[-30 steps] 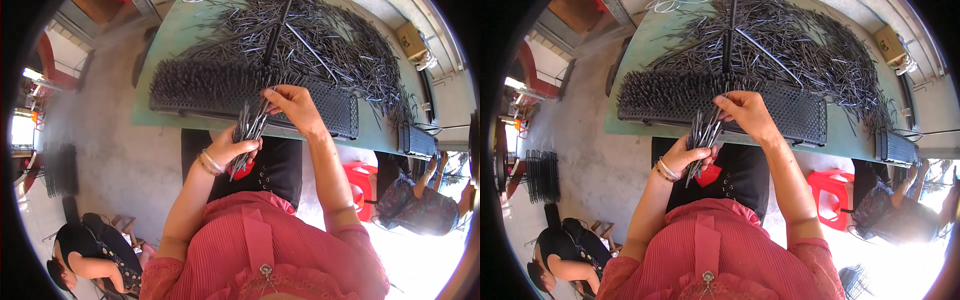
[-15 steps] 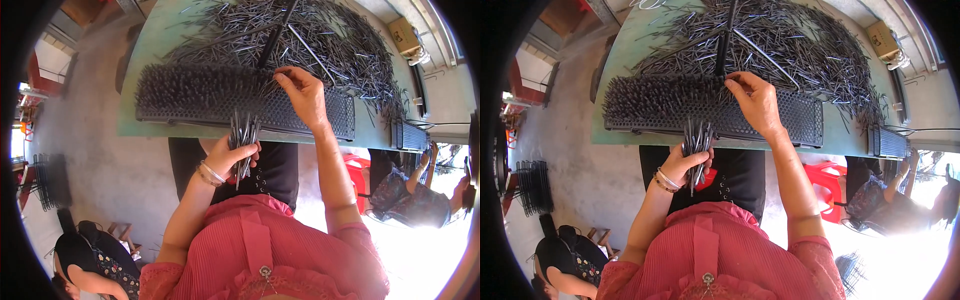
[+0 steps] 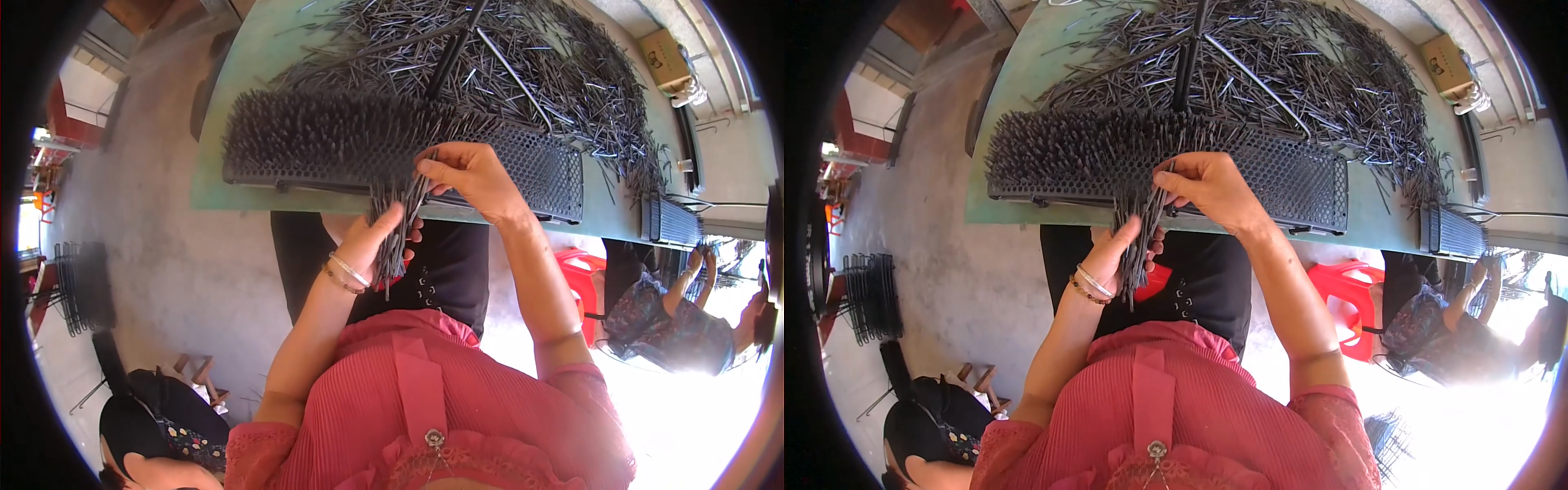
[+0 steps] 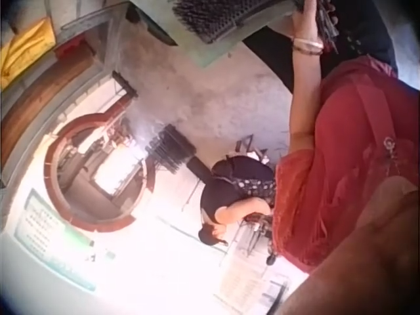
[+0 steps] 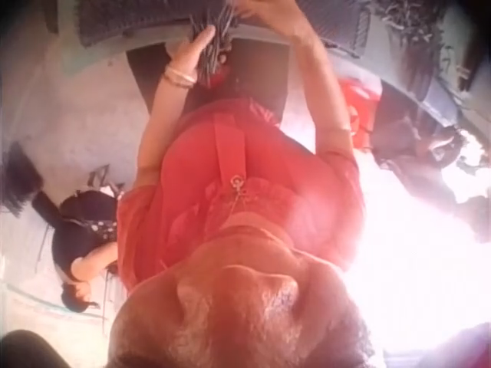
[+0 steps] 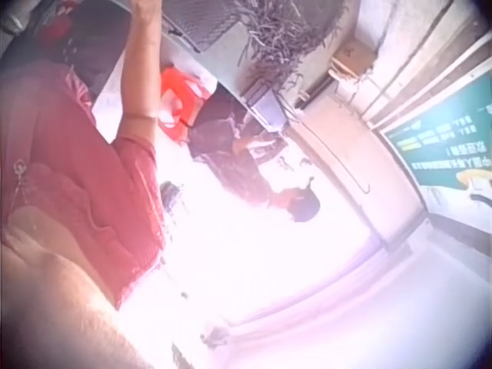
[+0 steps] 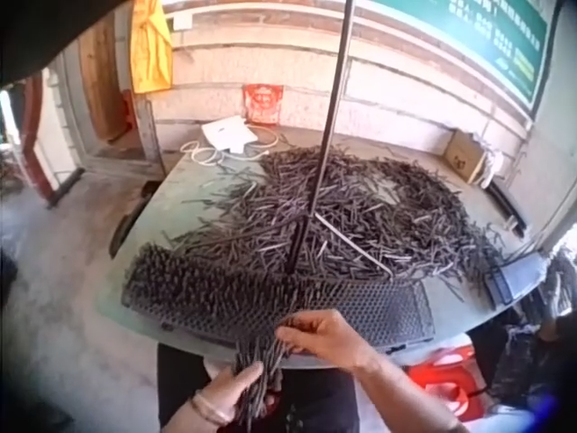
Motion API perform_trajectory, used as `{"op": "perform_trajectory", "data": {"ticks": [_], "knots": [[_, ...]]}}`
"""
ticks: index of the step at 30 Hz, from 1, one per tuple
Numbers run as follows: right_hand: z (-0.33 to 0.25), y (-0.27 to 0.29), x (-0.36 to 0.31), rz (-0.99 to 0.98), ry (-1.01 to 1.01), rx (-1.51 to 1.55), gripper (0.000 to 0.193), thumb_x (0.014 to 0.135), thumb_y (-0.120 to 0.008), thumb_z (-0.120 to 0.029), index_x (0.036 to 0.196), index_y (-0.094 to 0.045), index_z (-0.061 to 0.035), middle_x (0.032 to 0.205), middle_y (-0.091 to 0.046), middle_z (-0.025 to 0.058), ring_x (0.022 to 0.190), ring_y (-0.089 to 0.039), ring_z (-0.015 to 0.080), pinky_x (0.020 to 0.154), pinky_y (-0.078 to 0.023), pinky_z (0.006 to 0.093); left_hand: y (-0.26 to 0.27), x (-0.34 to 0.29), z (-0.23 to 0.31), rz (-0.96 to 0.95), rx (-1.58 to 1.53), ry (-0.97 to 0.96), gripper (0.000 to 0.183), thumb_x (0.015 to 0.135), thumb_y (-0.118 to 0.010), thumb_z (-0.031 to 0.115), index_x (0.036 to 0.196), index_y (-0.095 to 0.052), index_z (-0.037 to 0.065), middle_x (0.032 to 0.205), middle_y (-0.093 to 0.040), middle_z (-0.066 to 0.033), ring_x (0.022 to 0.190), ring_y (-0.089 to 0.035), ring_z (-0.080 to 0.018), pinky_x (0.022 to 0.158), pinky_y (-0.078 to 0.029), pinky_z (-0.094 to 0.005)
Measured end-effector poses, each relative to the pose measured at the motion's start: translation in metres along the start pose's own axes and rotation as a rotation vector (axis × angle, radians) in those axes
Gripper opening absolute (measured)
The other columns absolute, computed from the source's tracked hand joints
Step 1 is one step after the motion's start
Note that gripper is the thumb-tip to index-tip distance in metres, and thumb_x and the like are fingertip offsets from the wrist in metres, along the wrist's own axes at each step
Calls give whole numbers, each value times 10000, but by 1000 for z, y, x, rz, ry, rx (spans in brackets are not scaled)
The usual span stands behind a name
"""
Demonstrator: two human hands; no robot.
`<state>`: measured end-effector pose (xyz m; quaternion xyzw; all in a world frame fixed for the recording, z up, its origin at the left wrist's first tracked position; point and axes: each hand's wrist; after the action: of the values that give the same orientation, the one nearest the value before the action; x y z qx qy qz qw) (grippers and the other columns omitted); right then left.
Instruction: Inserting thin metal rods into a perforated plastic template to assemble a brush-like component.
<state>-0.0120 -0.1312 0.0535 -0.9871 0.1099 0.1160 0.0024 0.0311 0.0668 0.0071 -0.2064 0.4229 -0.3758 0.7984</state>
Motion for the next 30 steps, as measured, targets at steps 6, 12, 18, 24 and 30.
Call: {"op": "perform_trajectory", "data": {"ticks": [6,12,18,24,30], "knots": [[6,0,0,6,-92,-12,214,863,-649,-144,986,-660,30,762,-656,29,635,-585,59,566,-467,188,-2,2,-5,82,34,-34,262,848,-666,281,926,-610,36,805,-620,-41,687,-599,-134,546,-501,-275],[2,9,-6,110,-11,-69,225,878,-628,-129,1026,-636,40,757,-655,50,655,-606,74,577,-480,201,0,4,-10,116,82,-77,255,842,-670,267,923,-618,31,805,-627,-44,663,-600,-132,529,-502,-270],[-14,16,6,403,341,-205,262,856,-647,-103,1078,-612,33,798,-666,73,701,-616,88,641,-502,235,-1,2,-7,113,70,-16,263,846,-667,238,990,-615,24,850,-631,-45,695,-607,-138,542,-509,-271],[-8,5,35,462,602,-597,285,815,-678,-120,1081,-626,-33,836,-669,151,737,-658,265,660,-514,325,-8,0,-1,-6,53,-8,337,863,-646,194,1153,-580,36,951,-622,-38,780,-601,-129,575,-508,-264],[-4,0,40,440,776,-812,235,802,-673,-128,1018,-642,-38,800,-662,125,715,-613,303,672,-483,386,-5,-1,-3,26,19,28,307,862,-645,145,1146,-584,45,927,-619,-28,746,-591,-113,566,-505,-260]]}}
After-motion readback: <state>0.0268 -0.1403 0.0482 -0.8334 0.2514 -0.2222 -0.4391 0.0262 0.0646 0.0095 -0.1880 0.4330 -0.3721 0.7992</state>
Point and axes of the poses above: each hand's wrist, its own x-axis towards the middle knuckle, its own y-axis out of the back of the hand, z = x × y
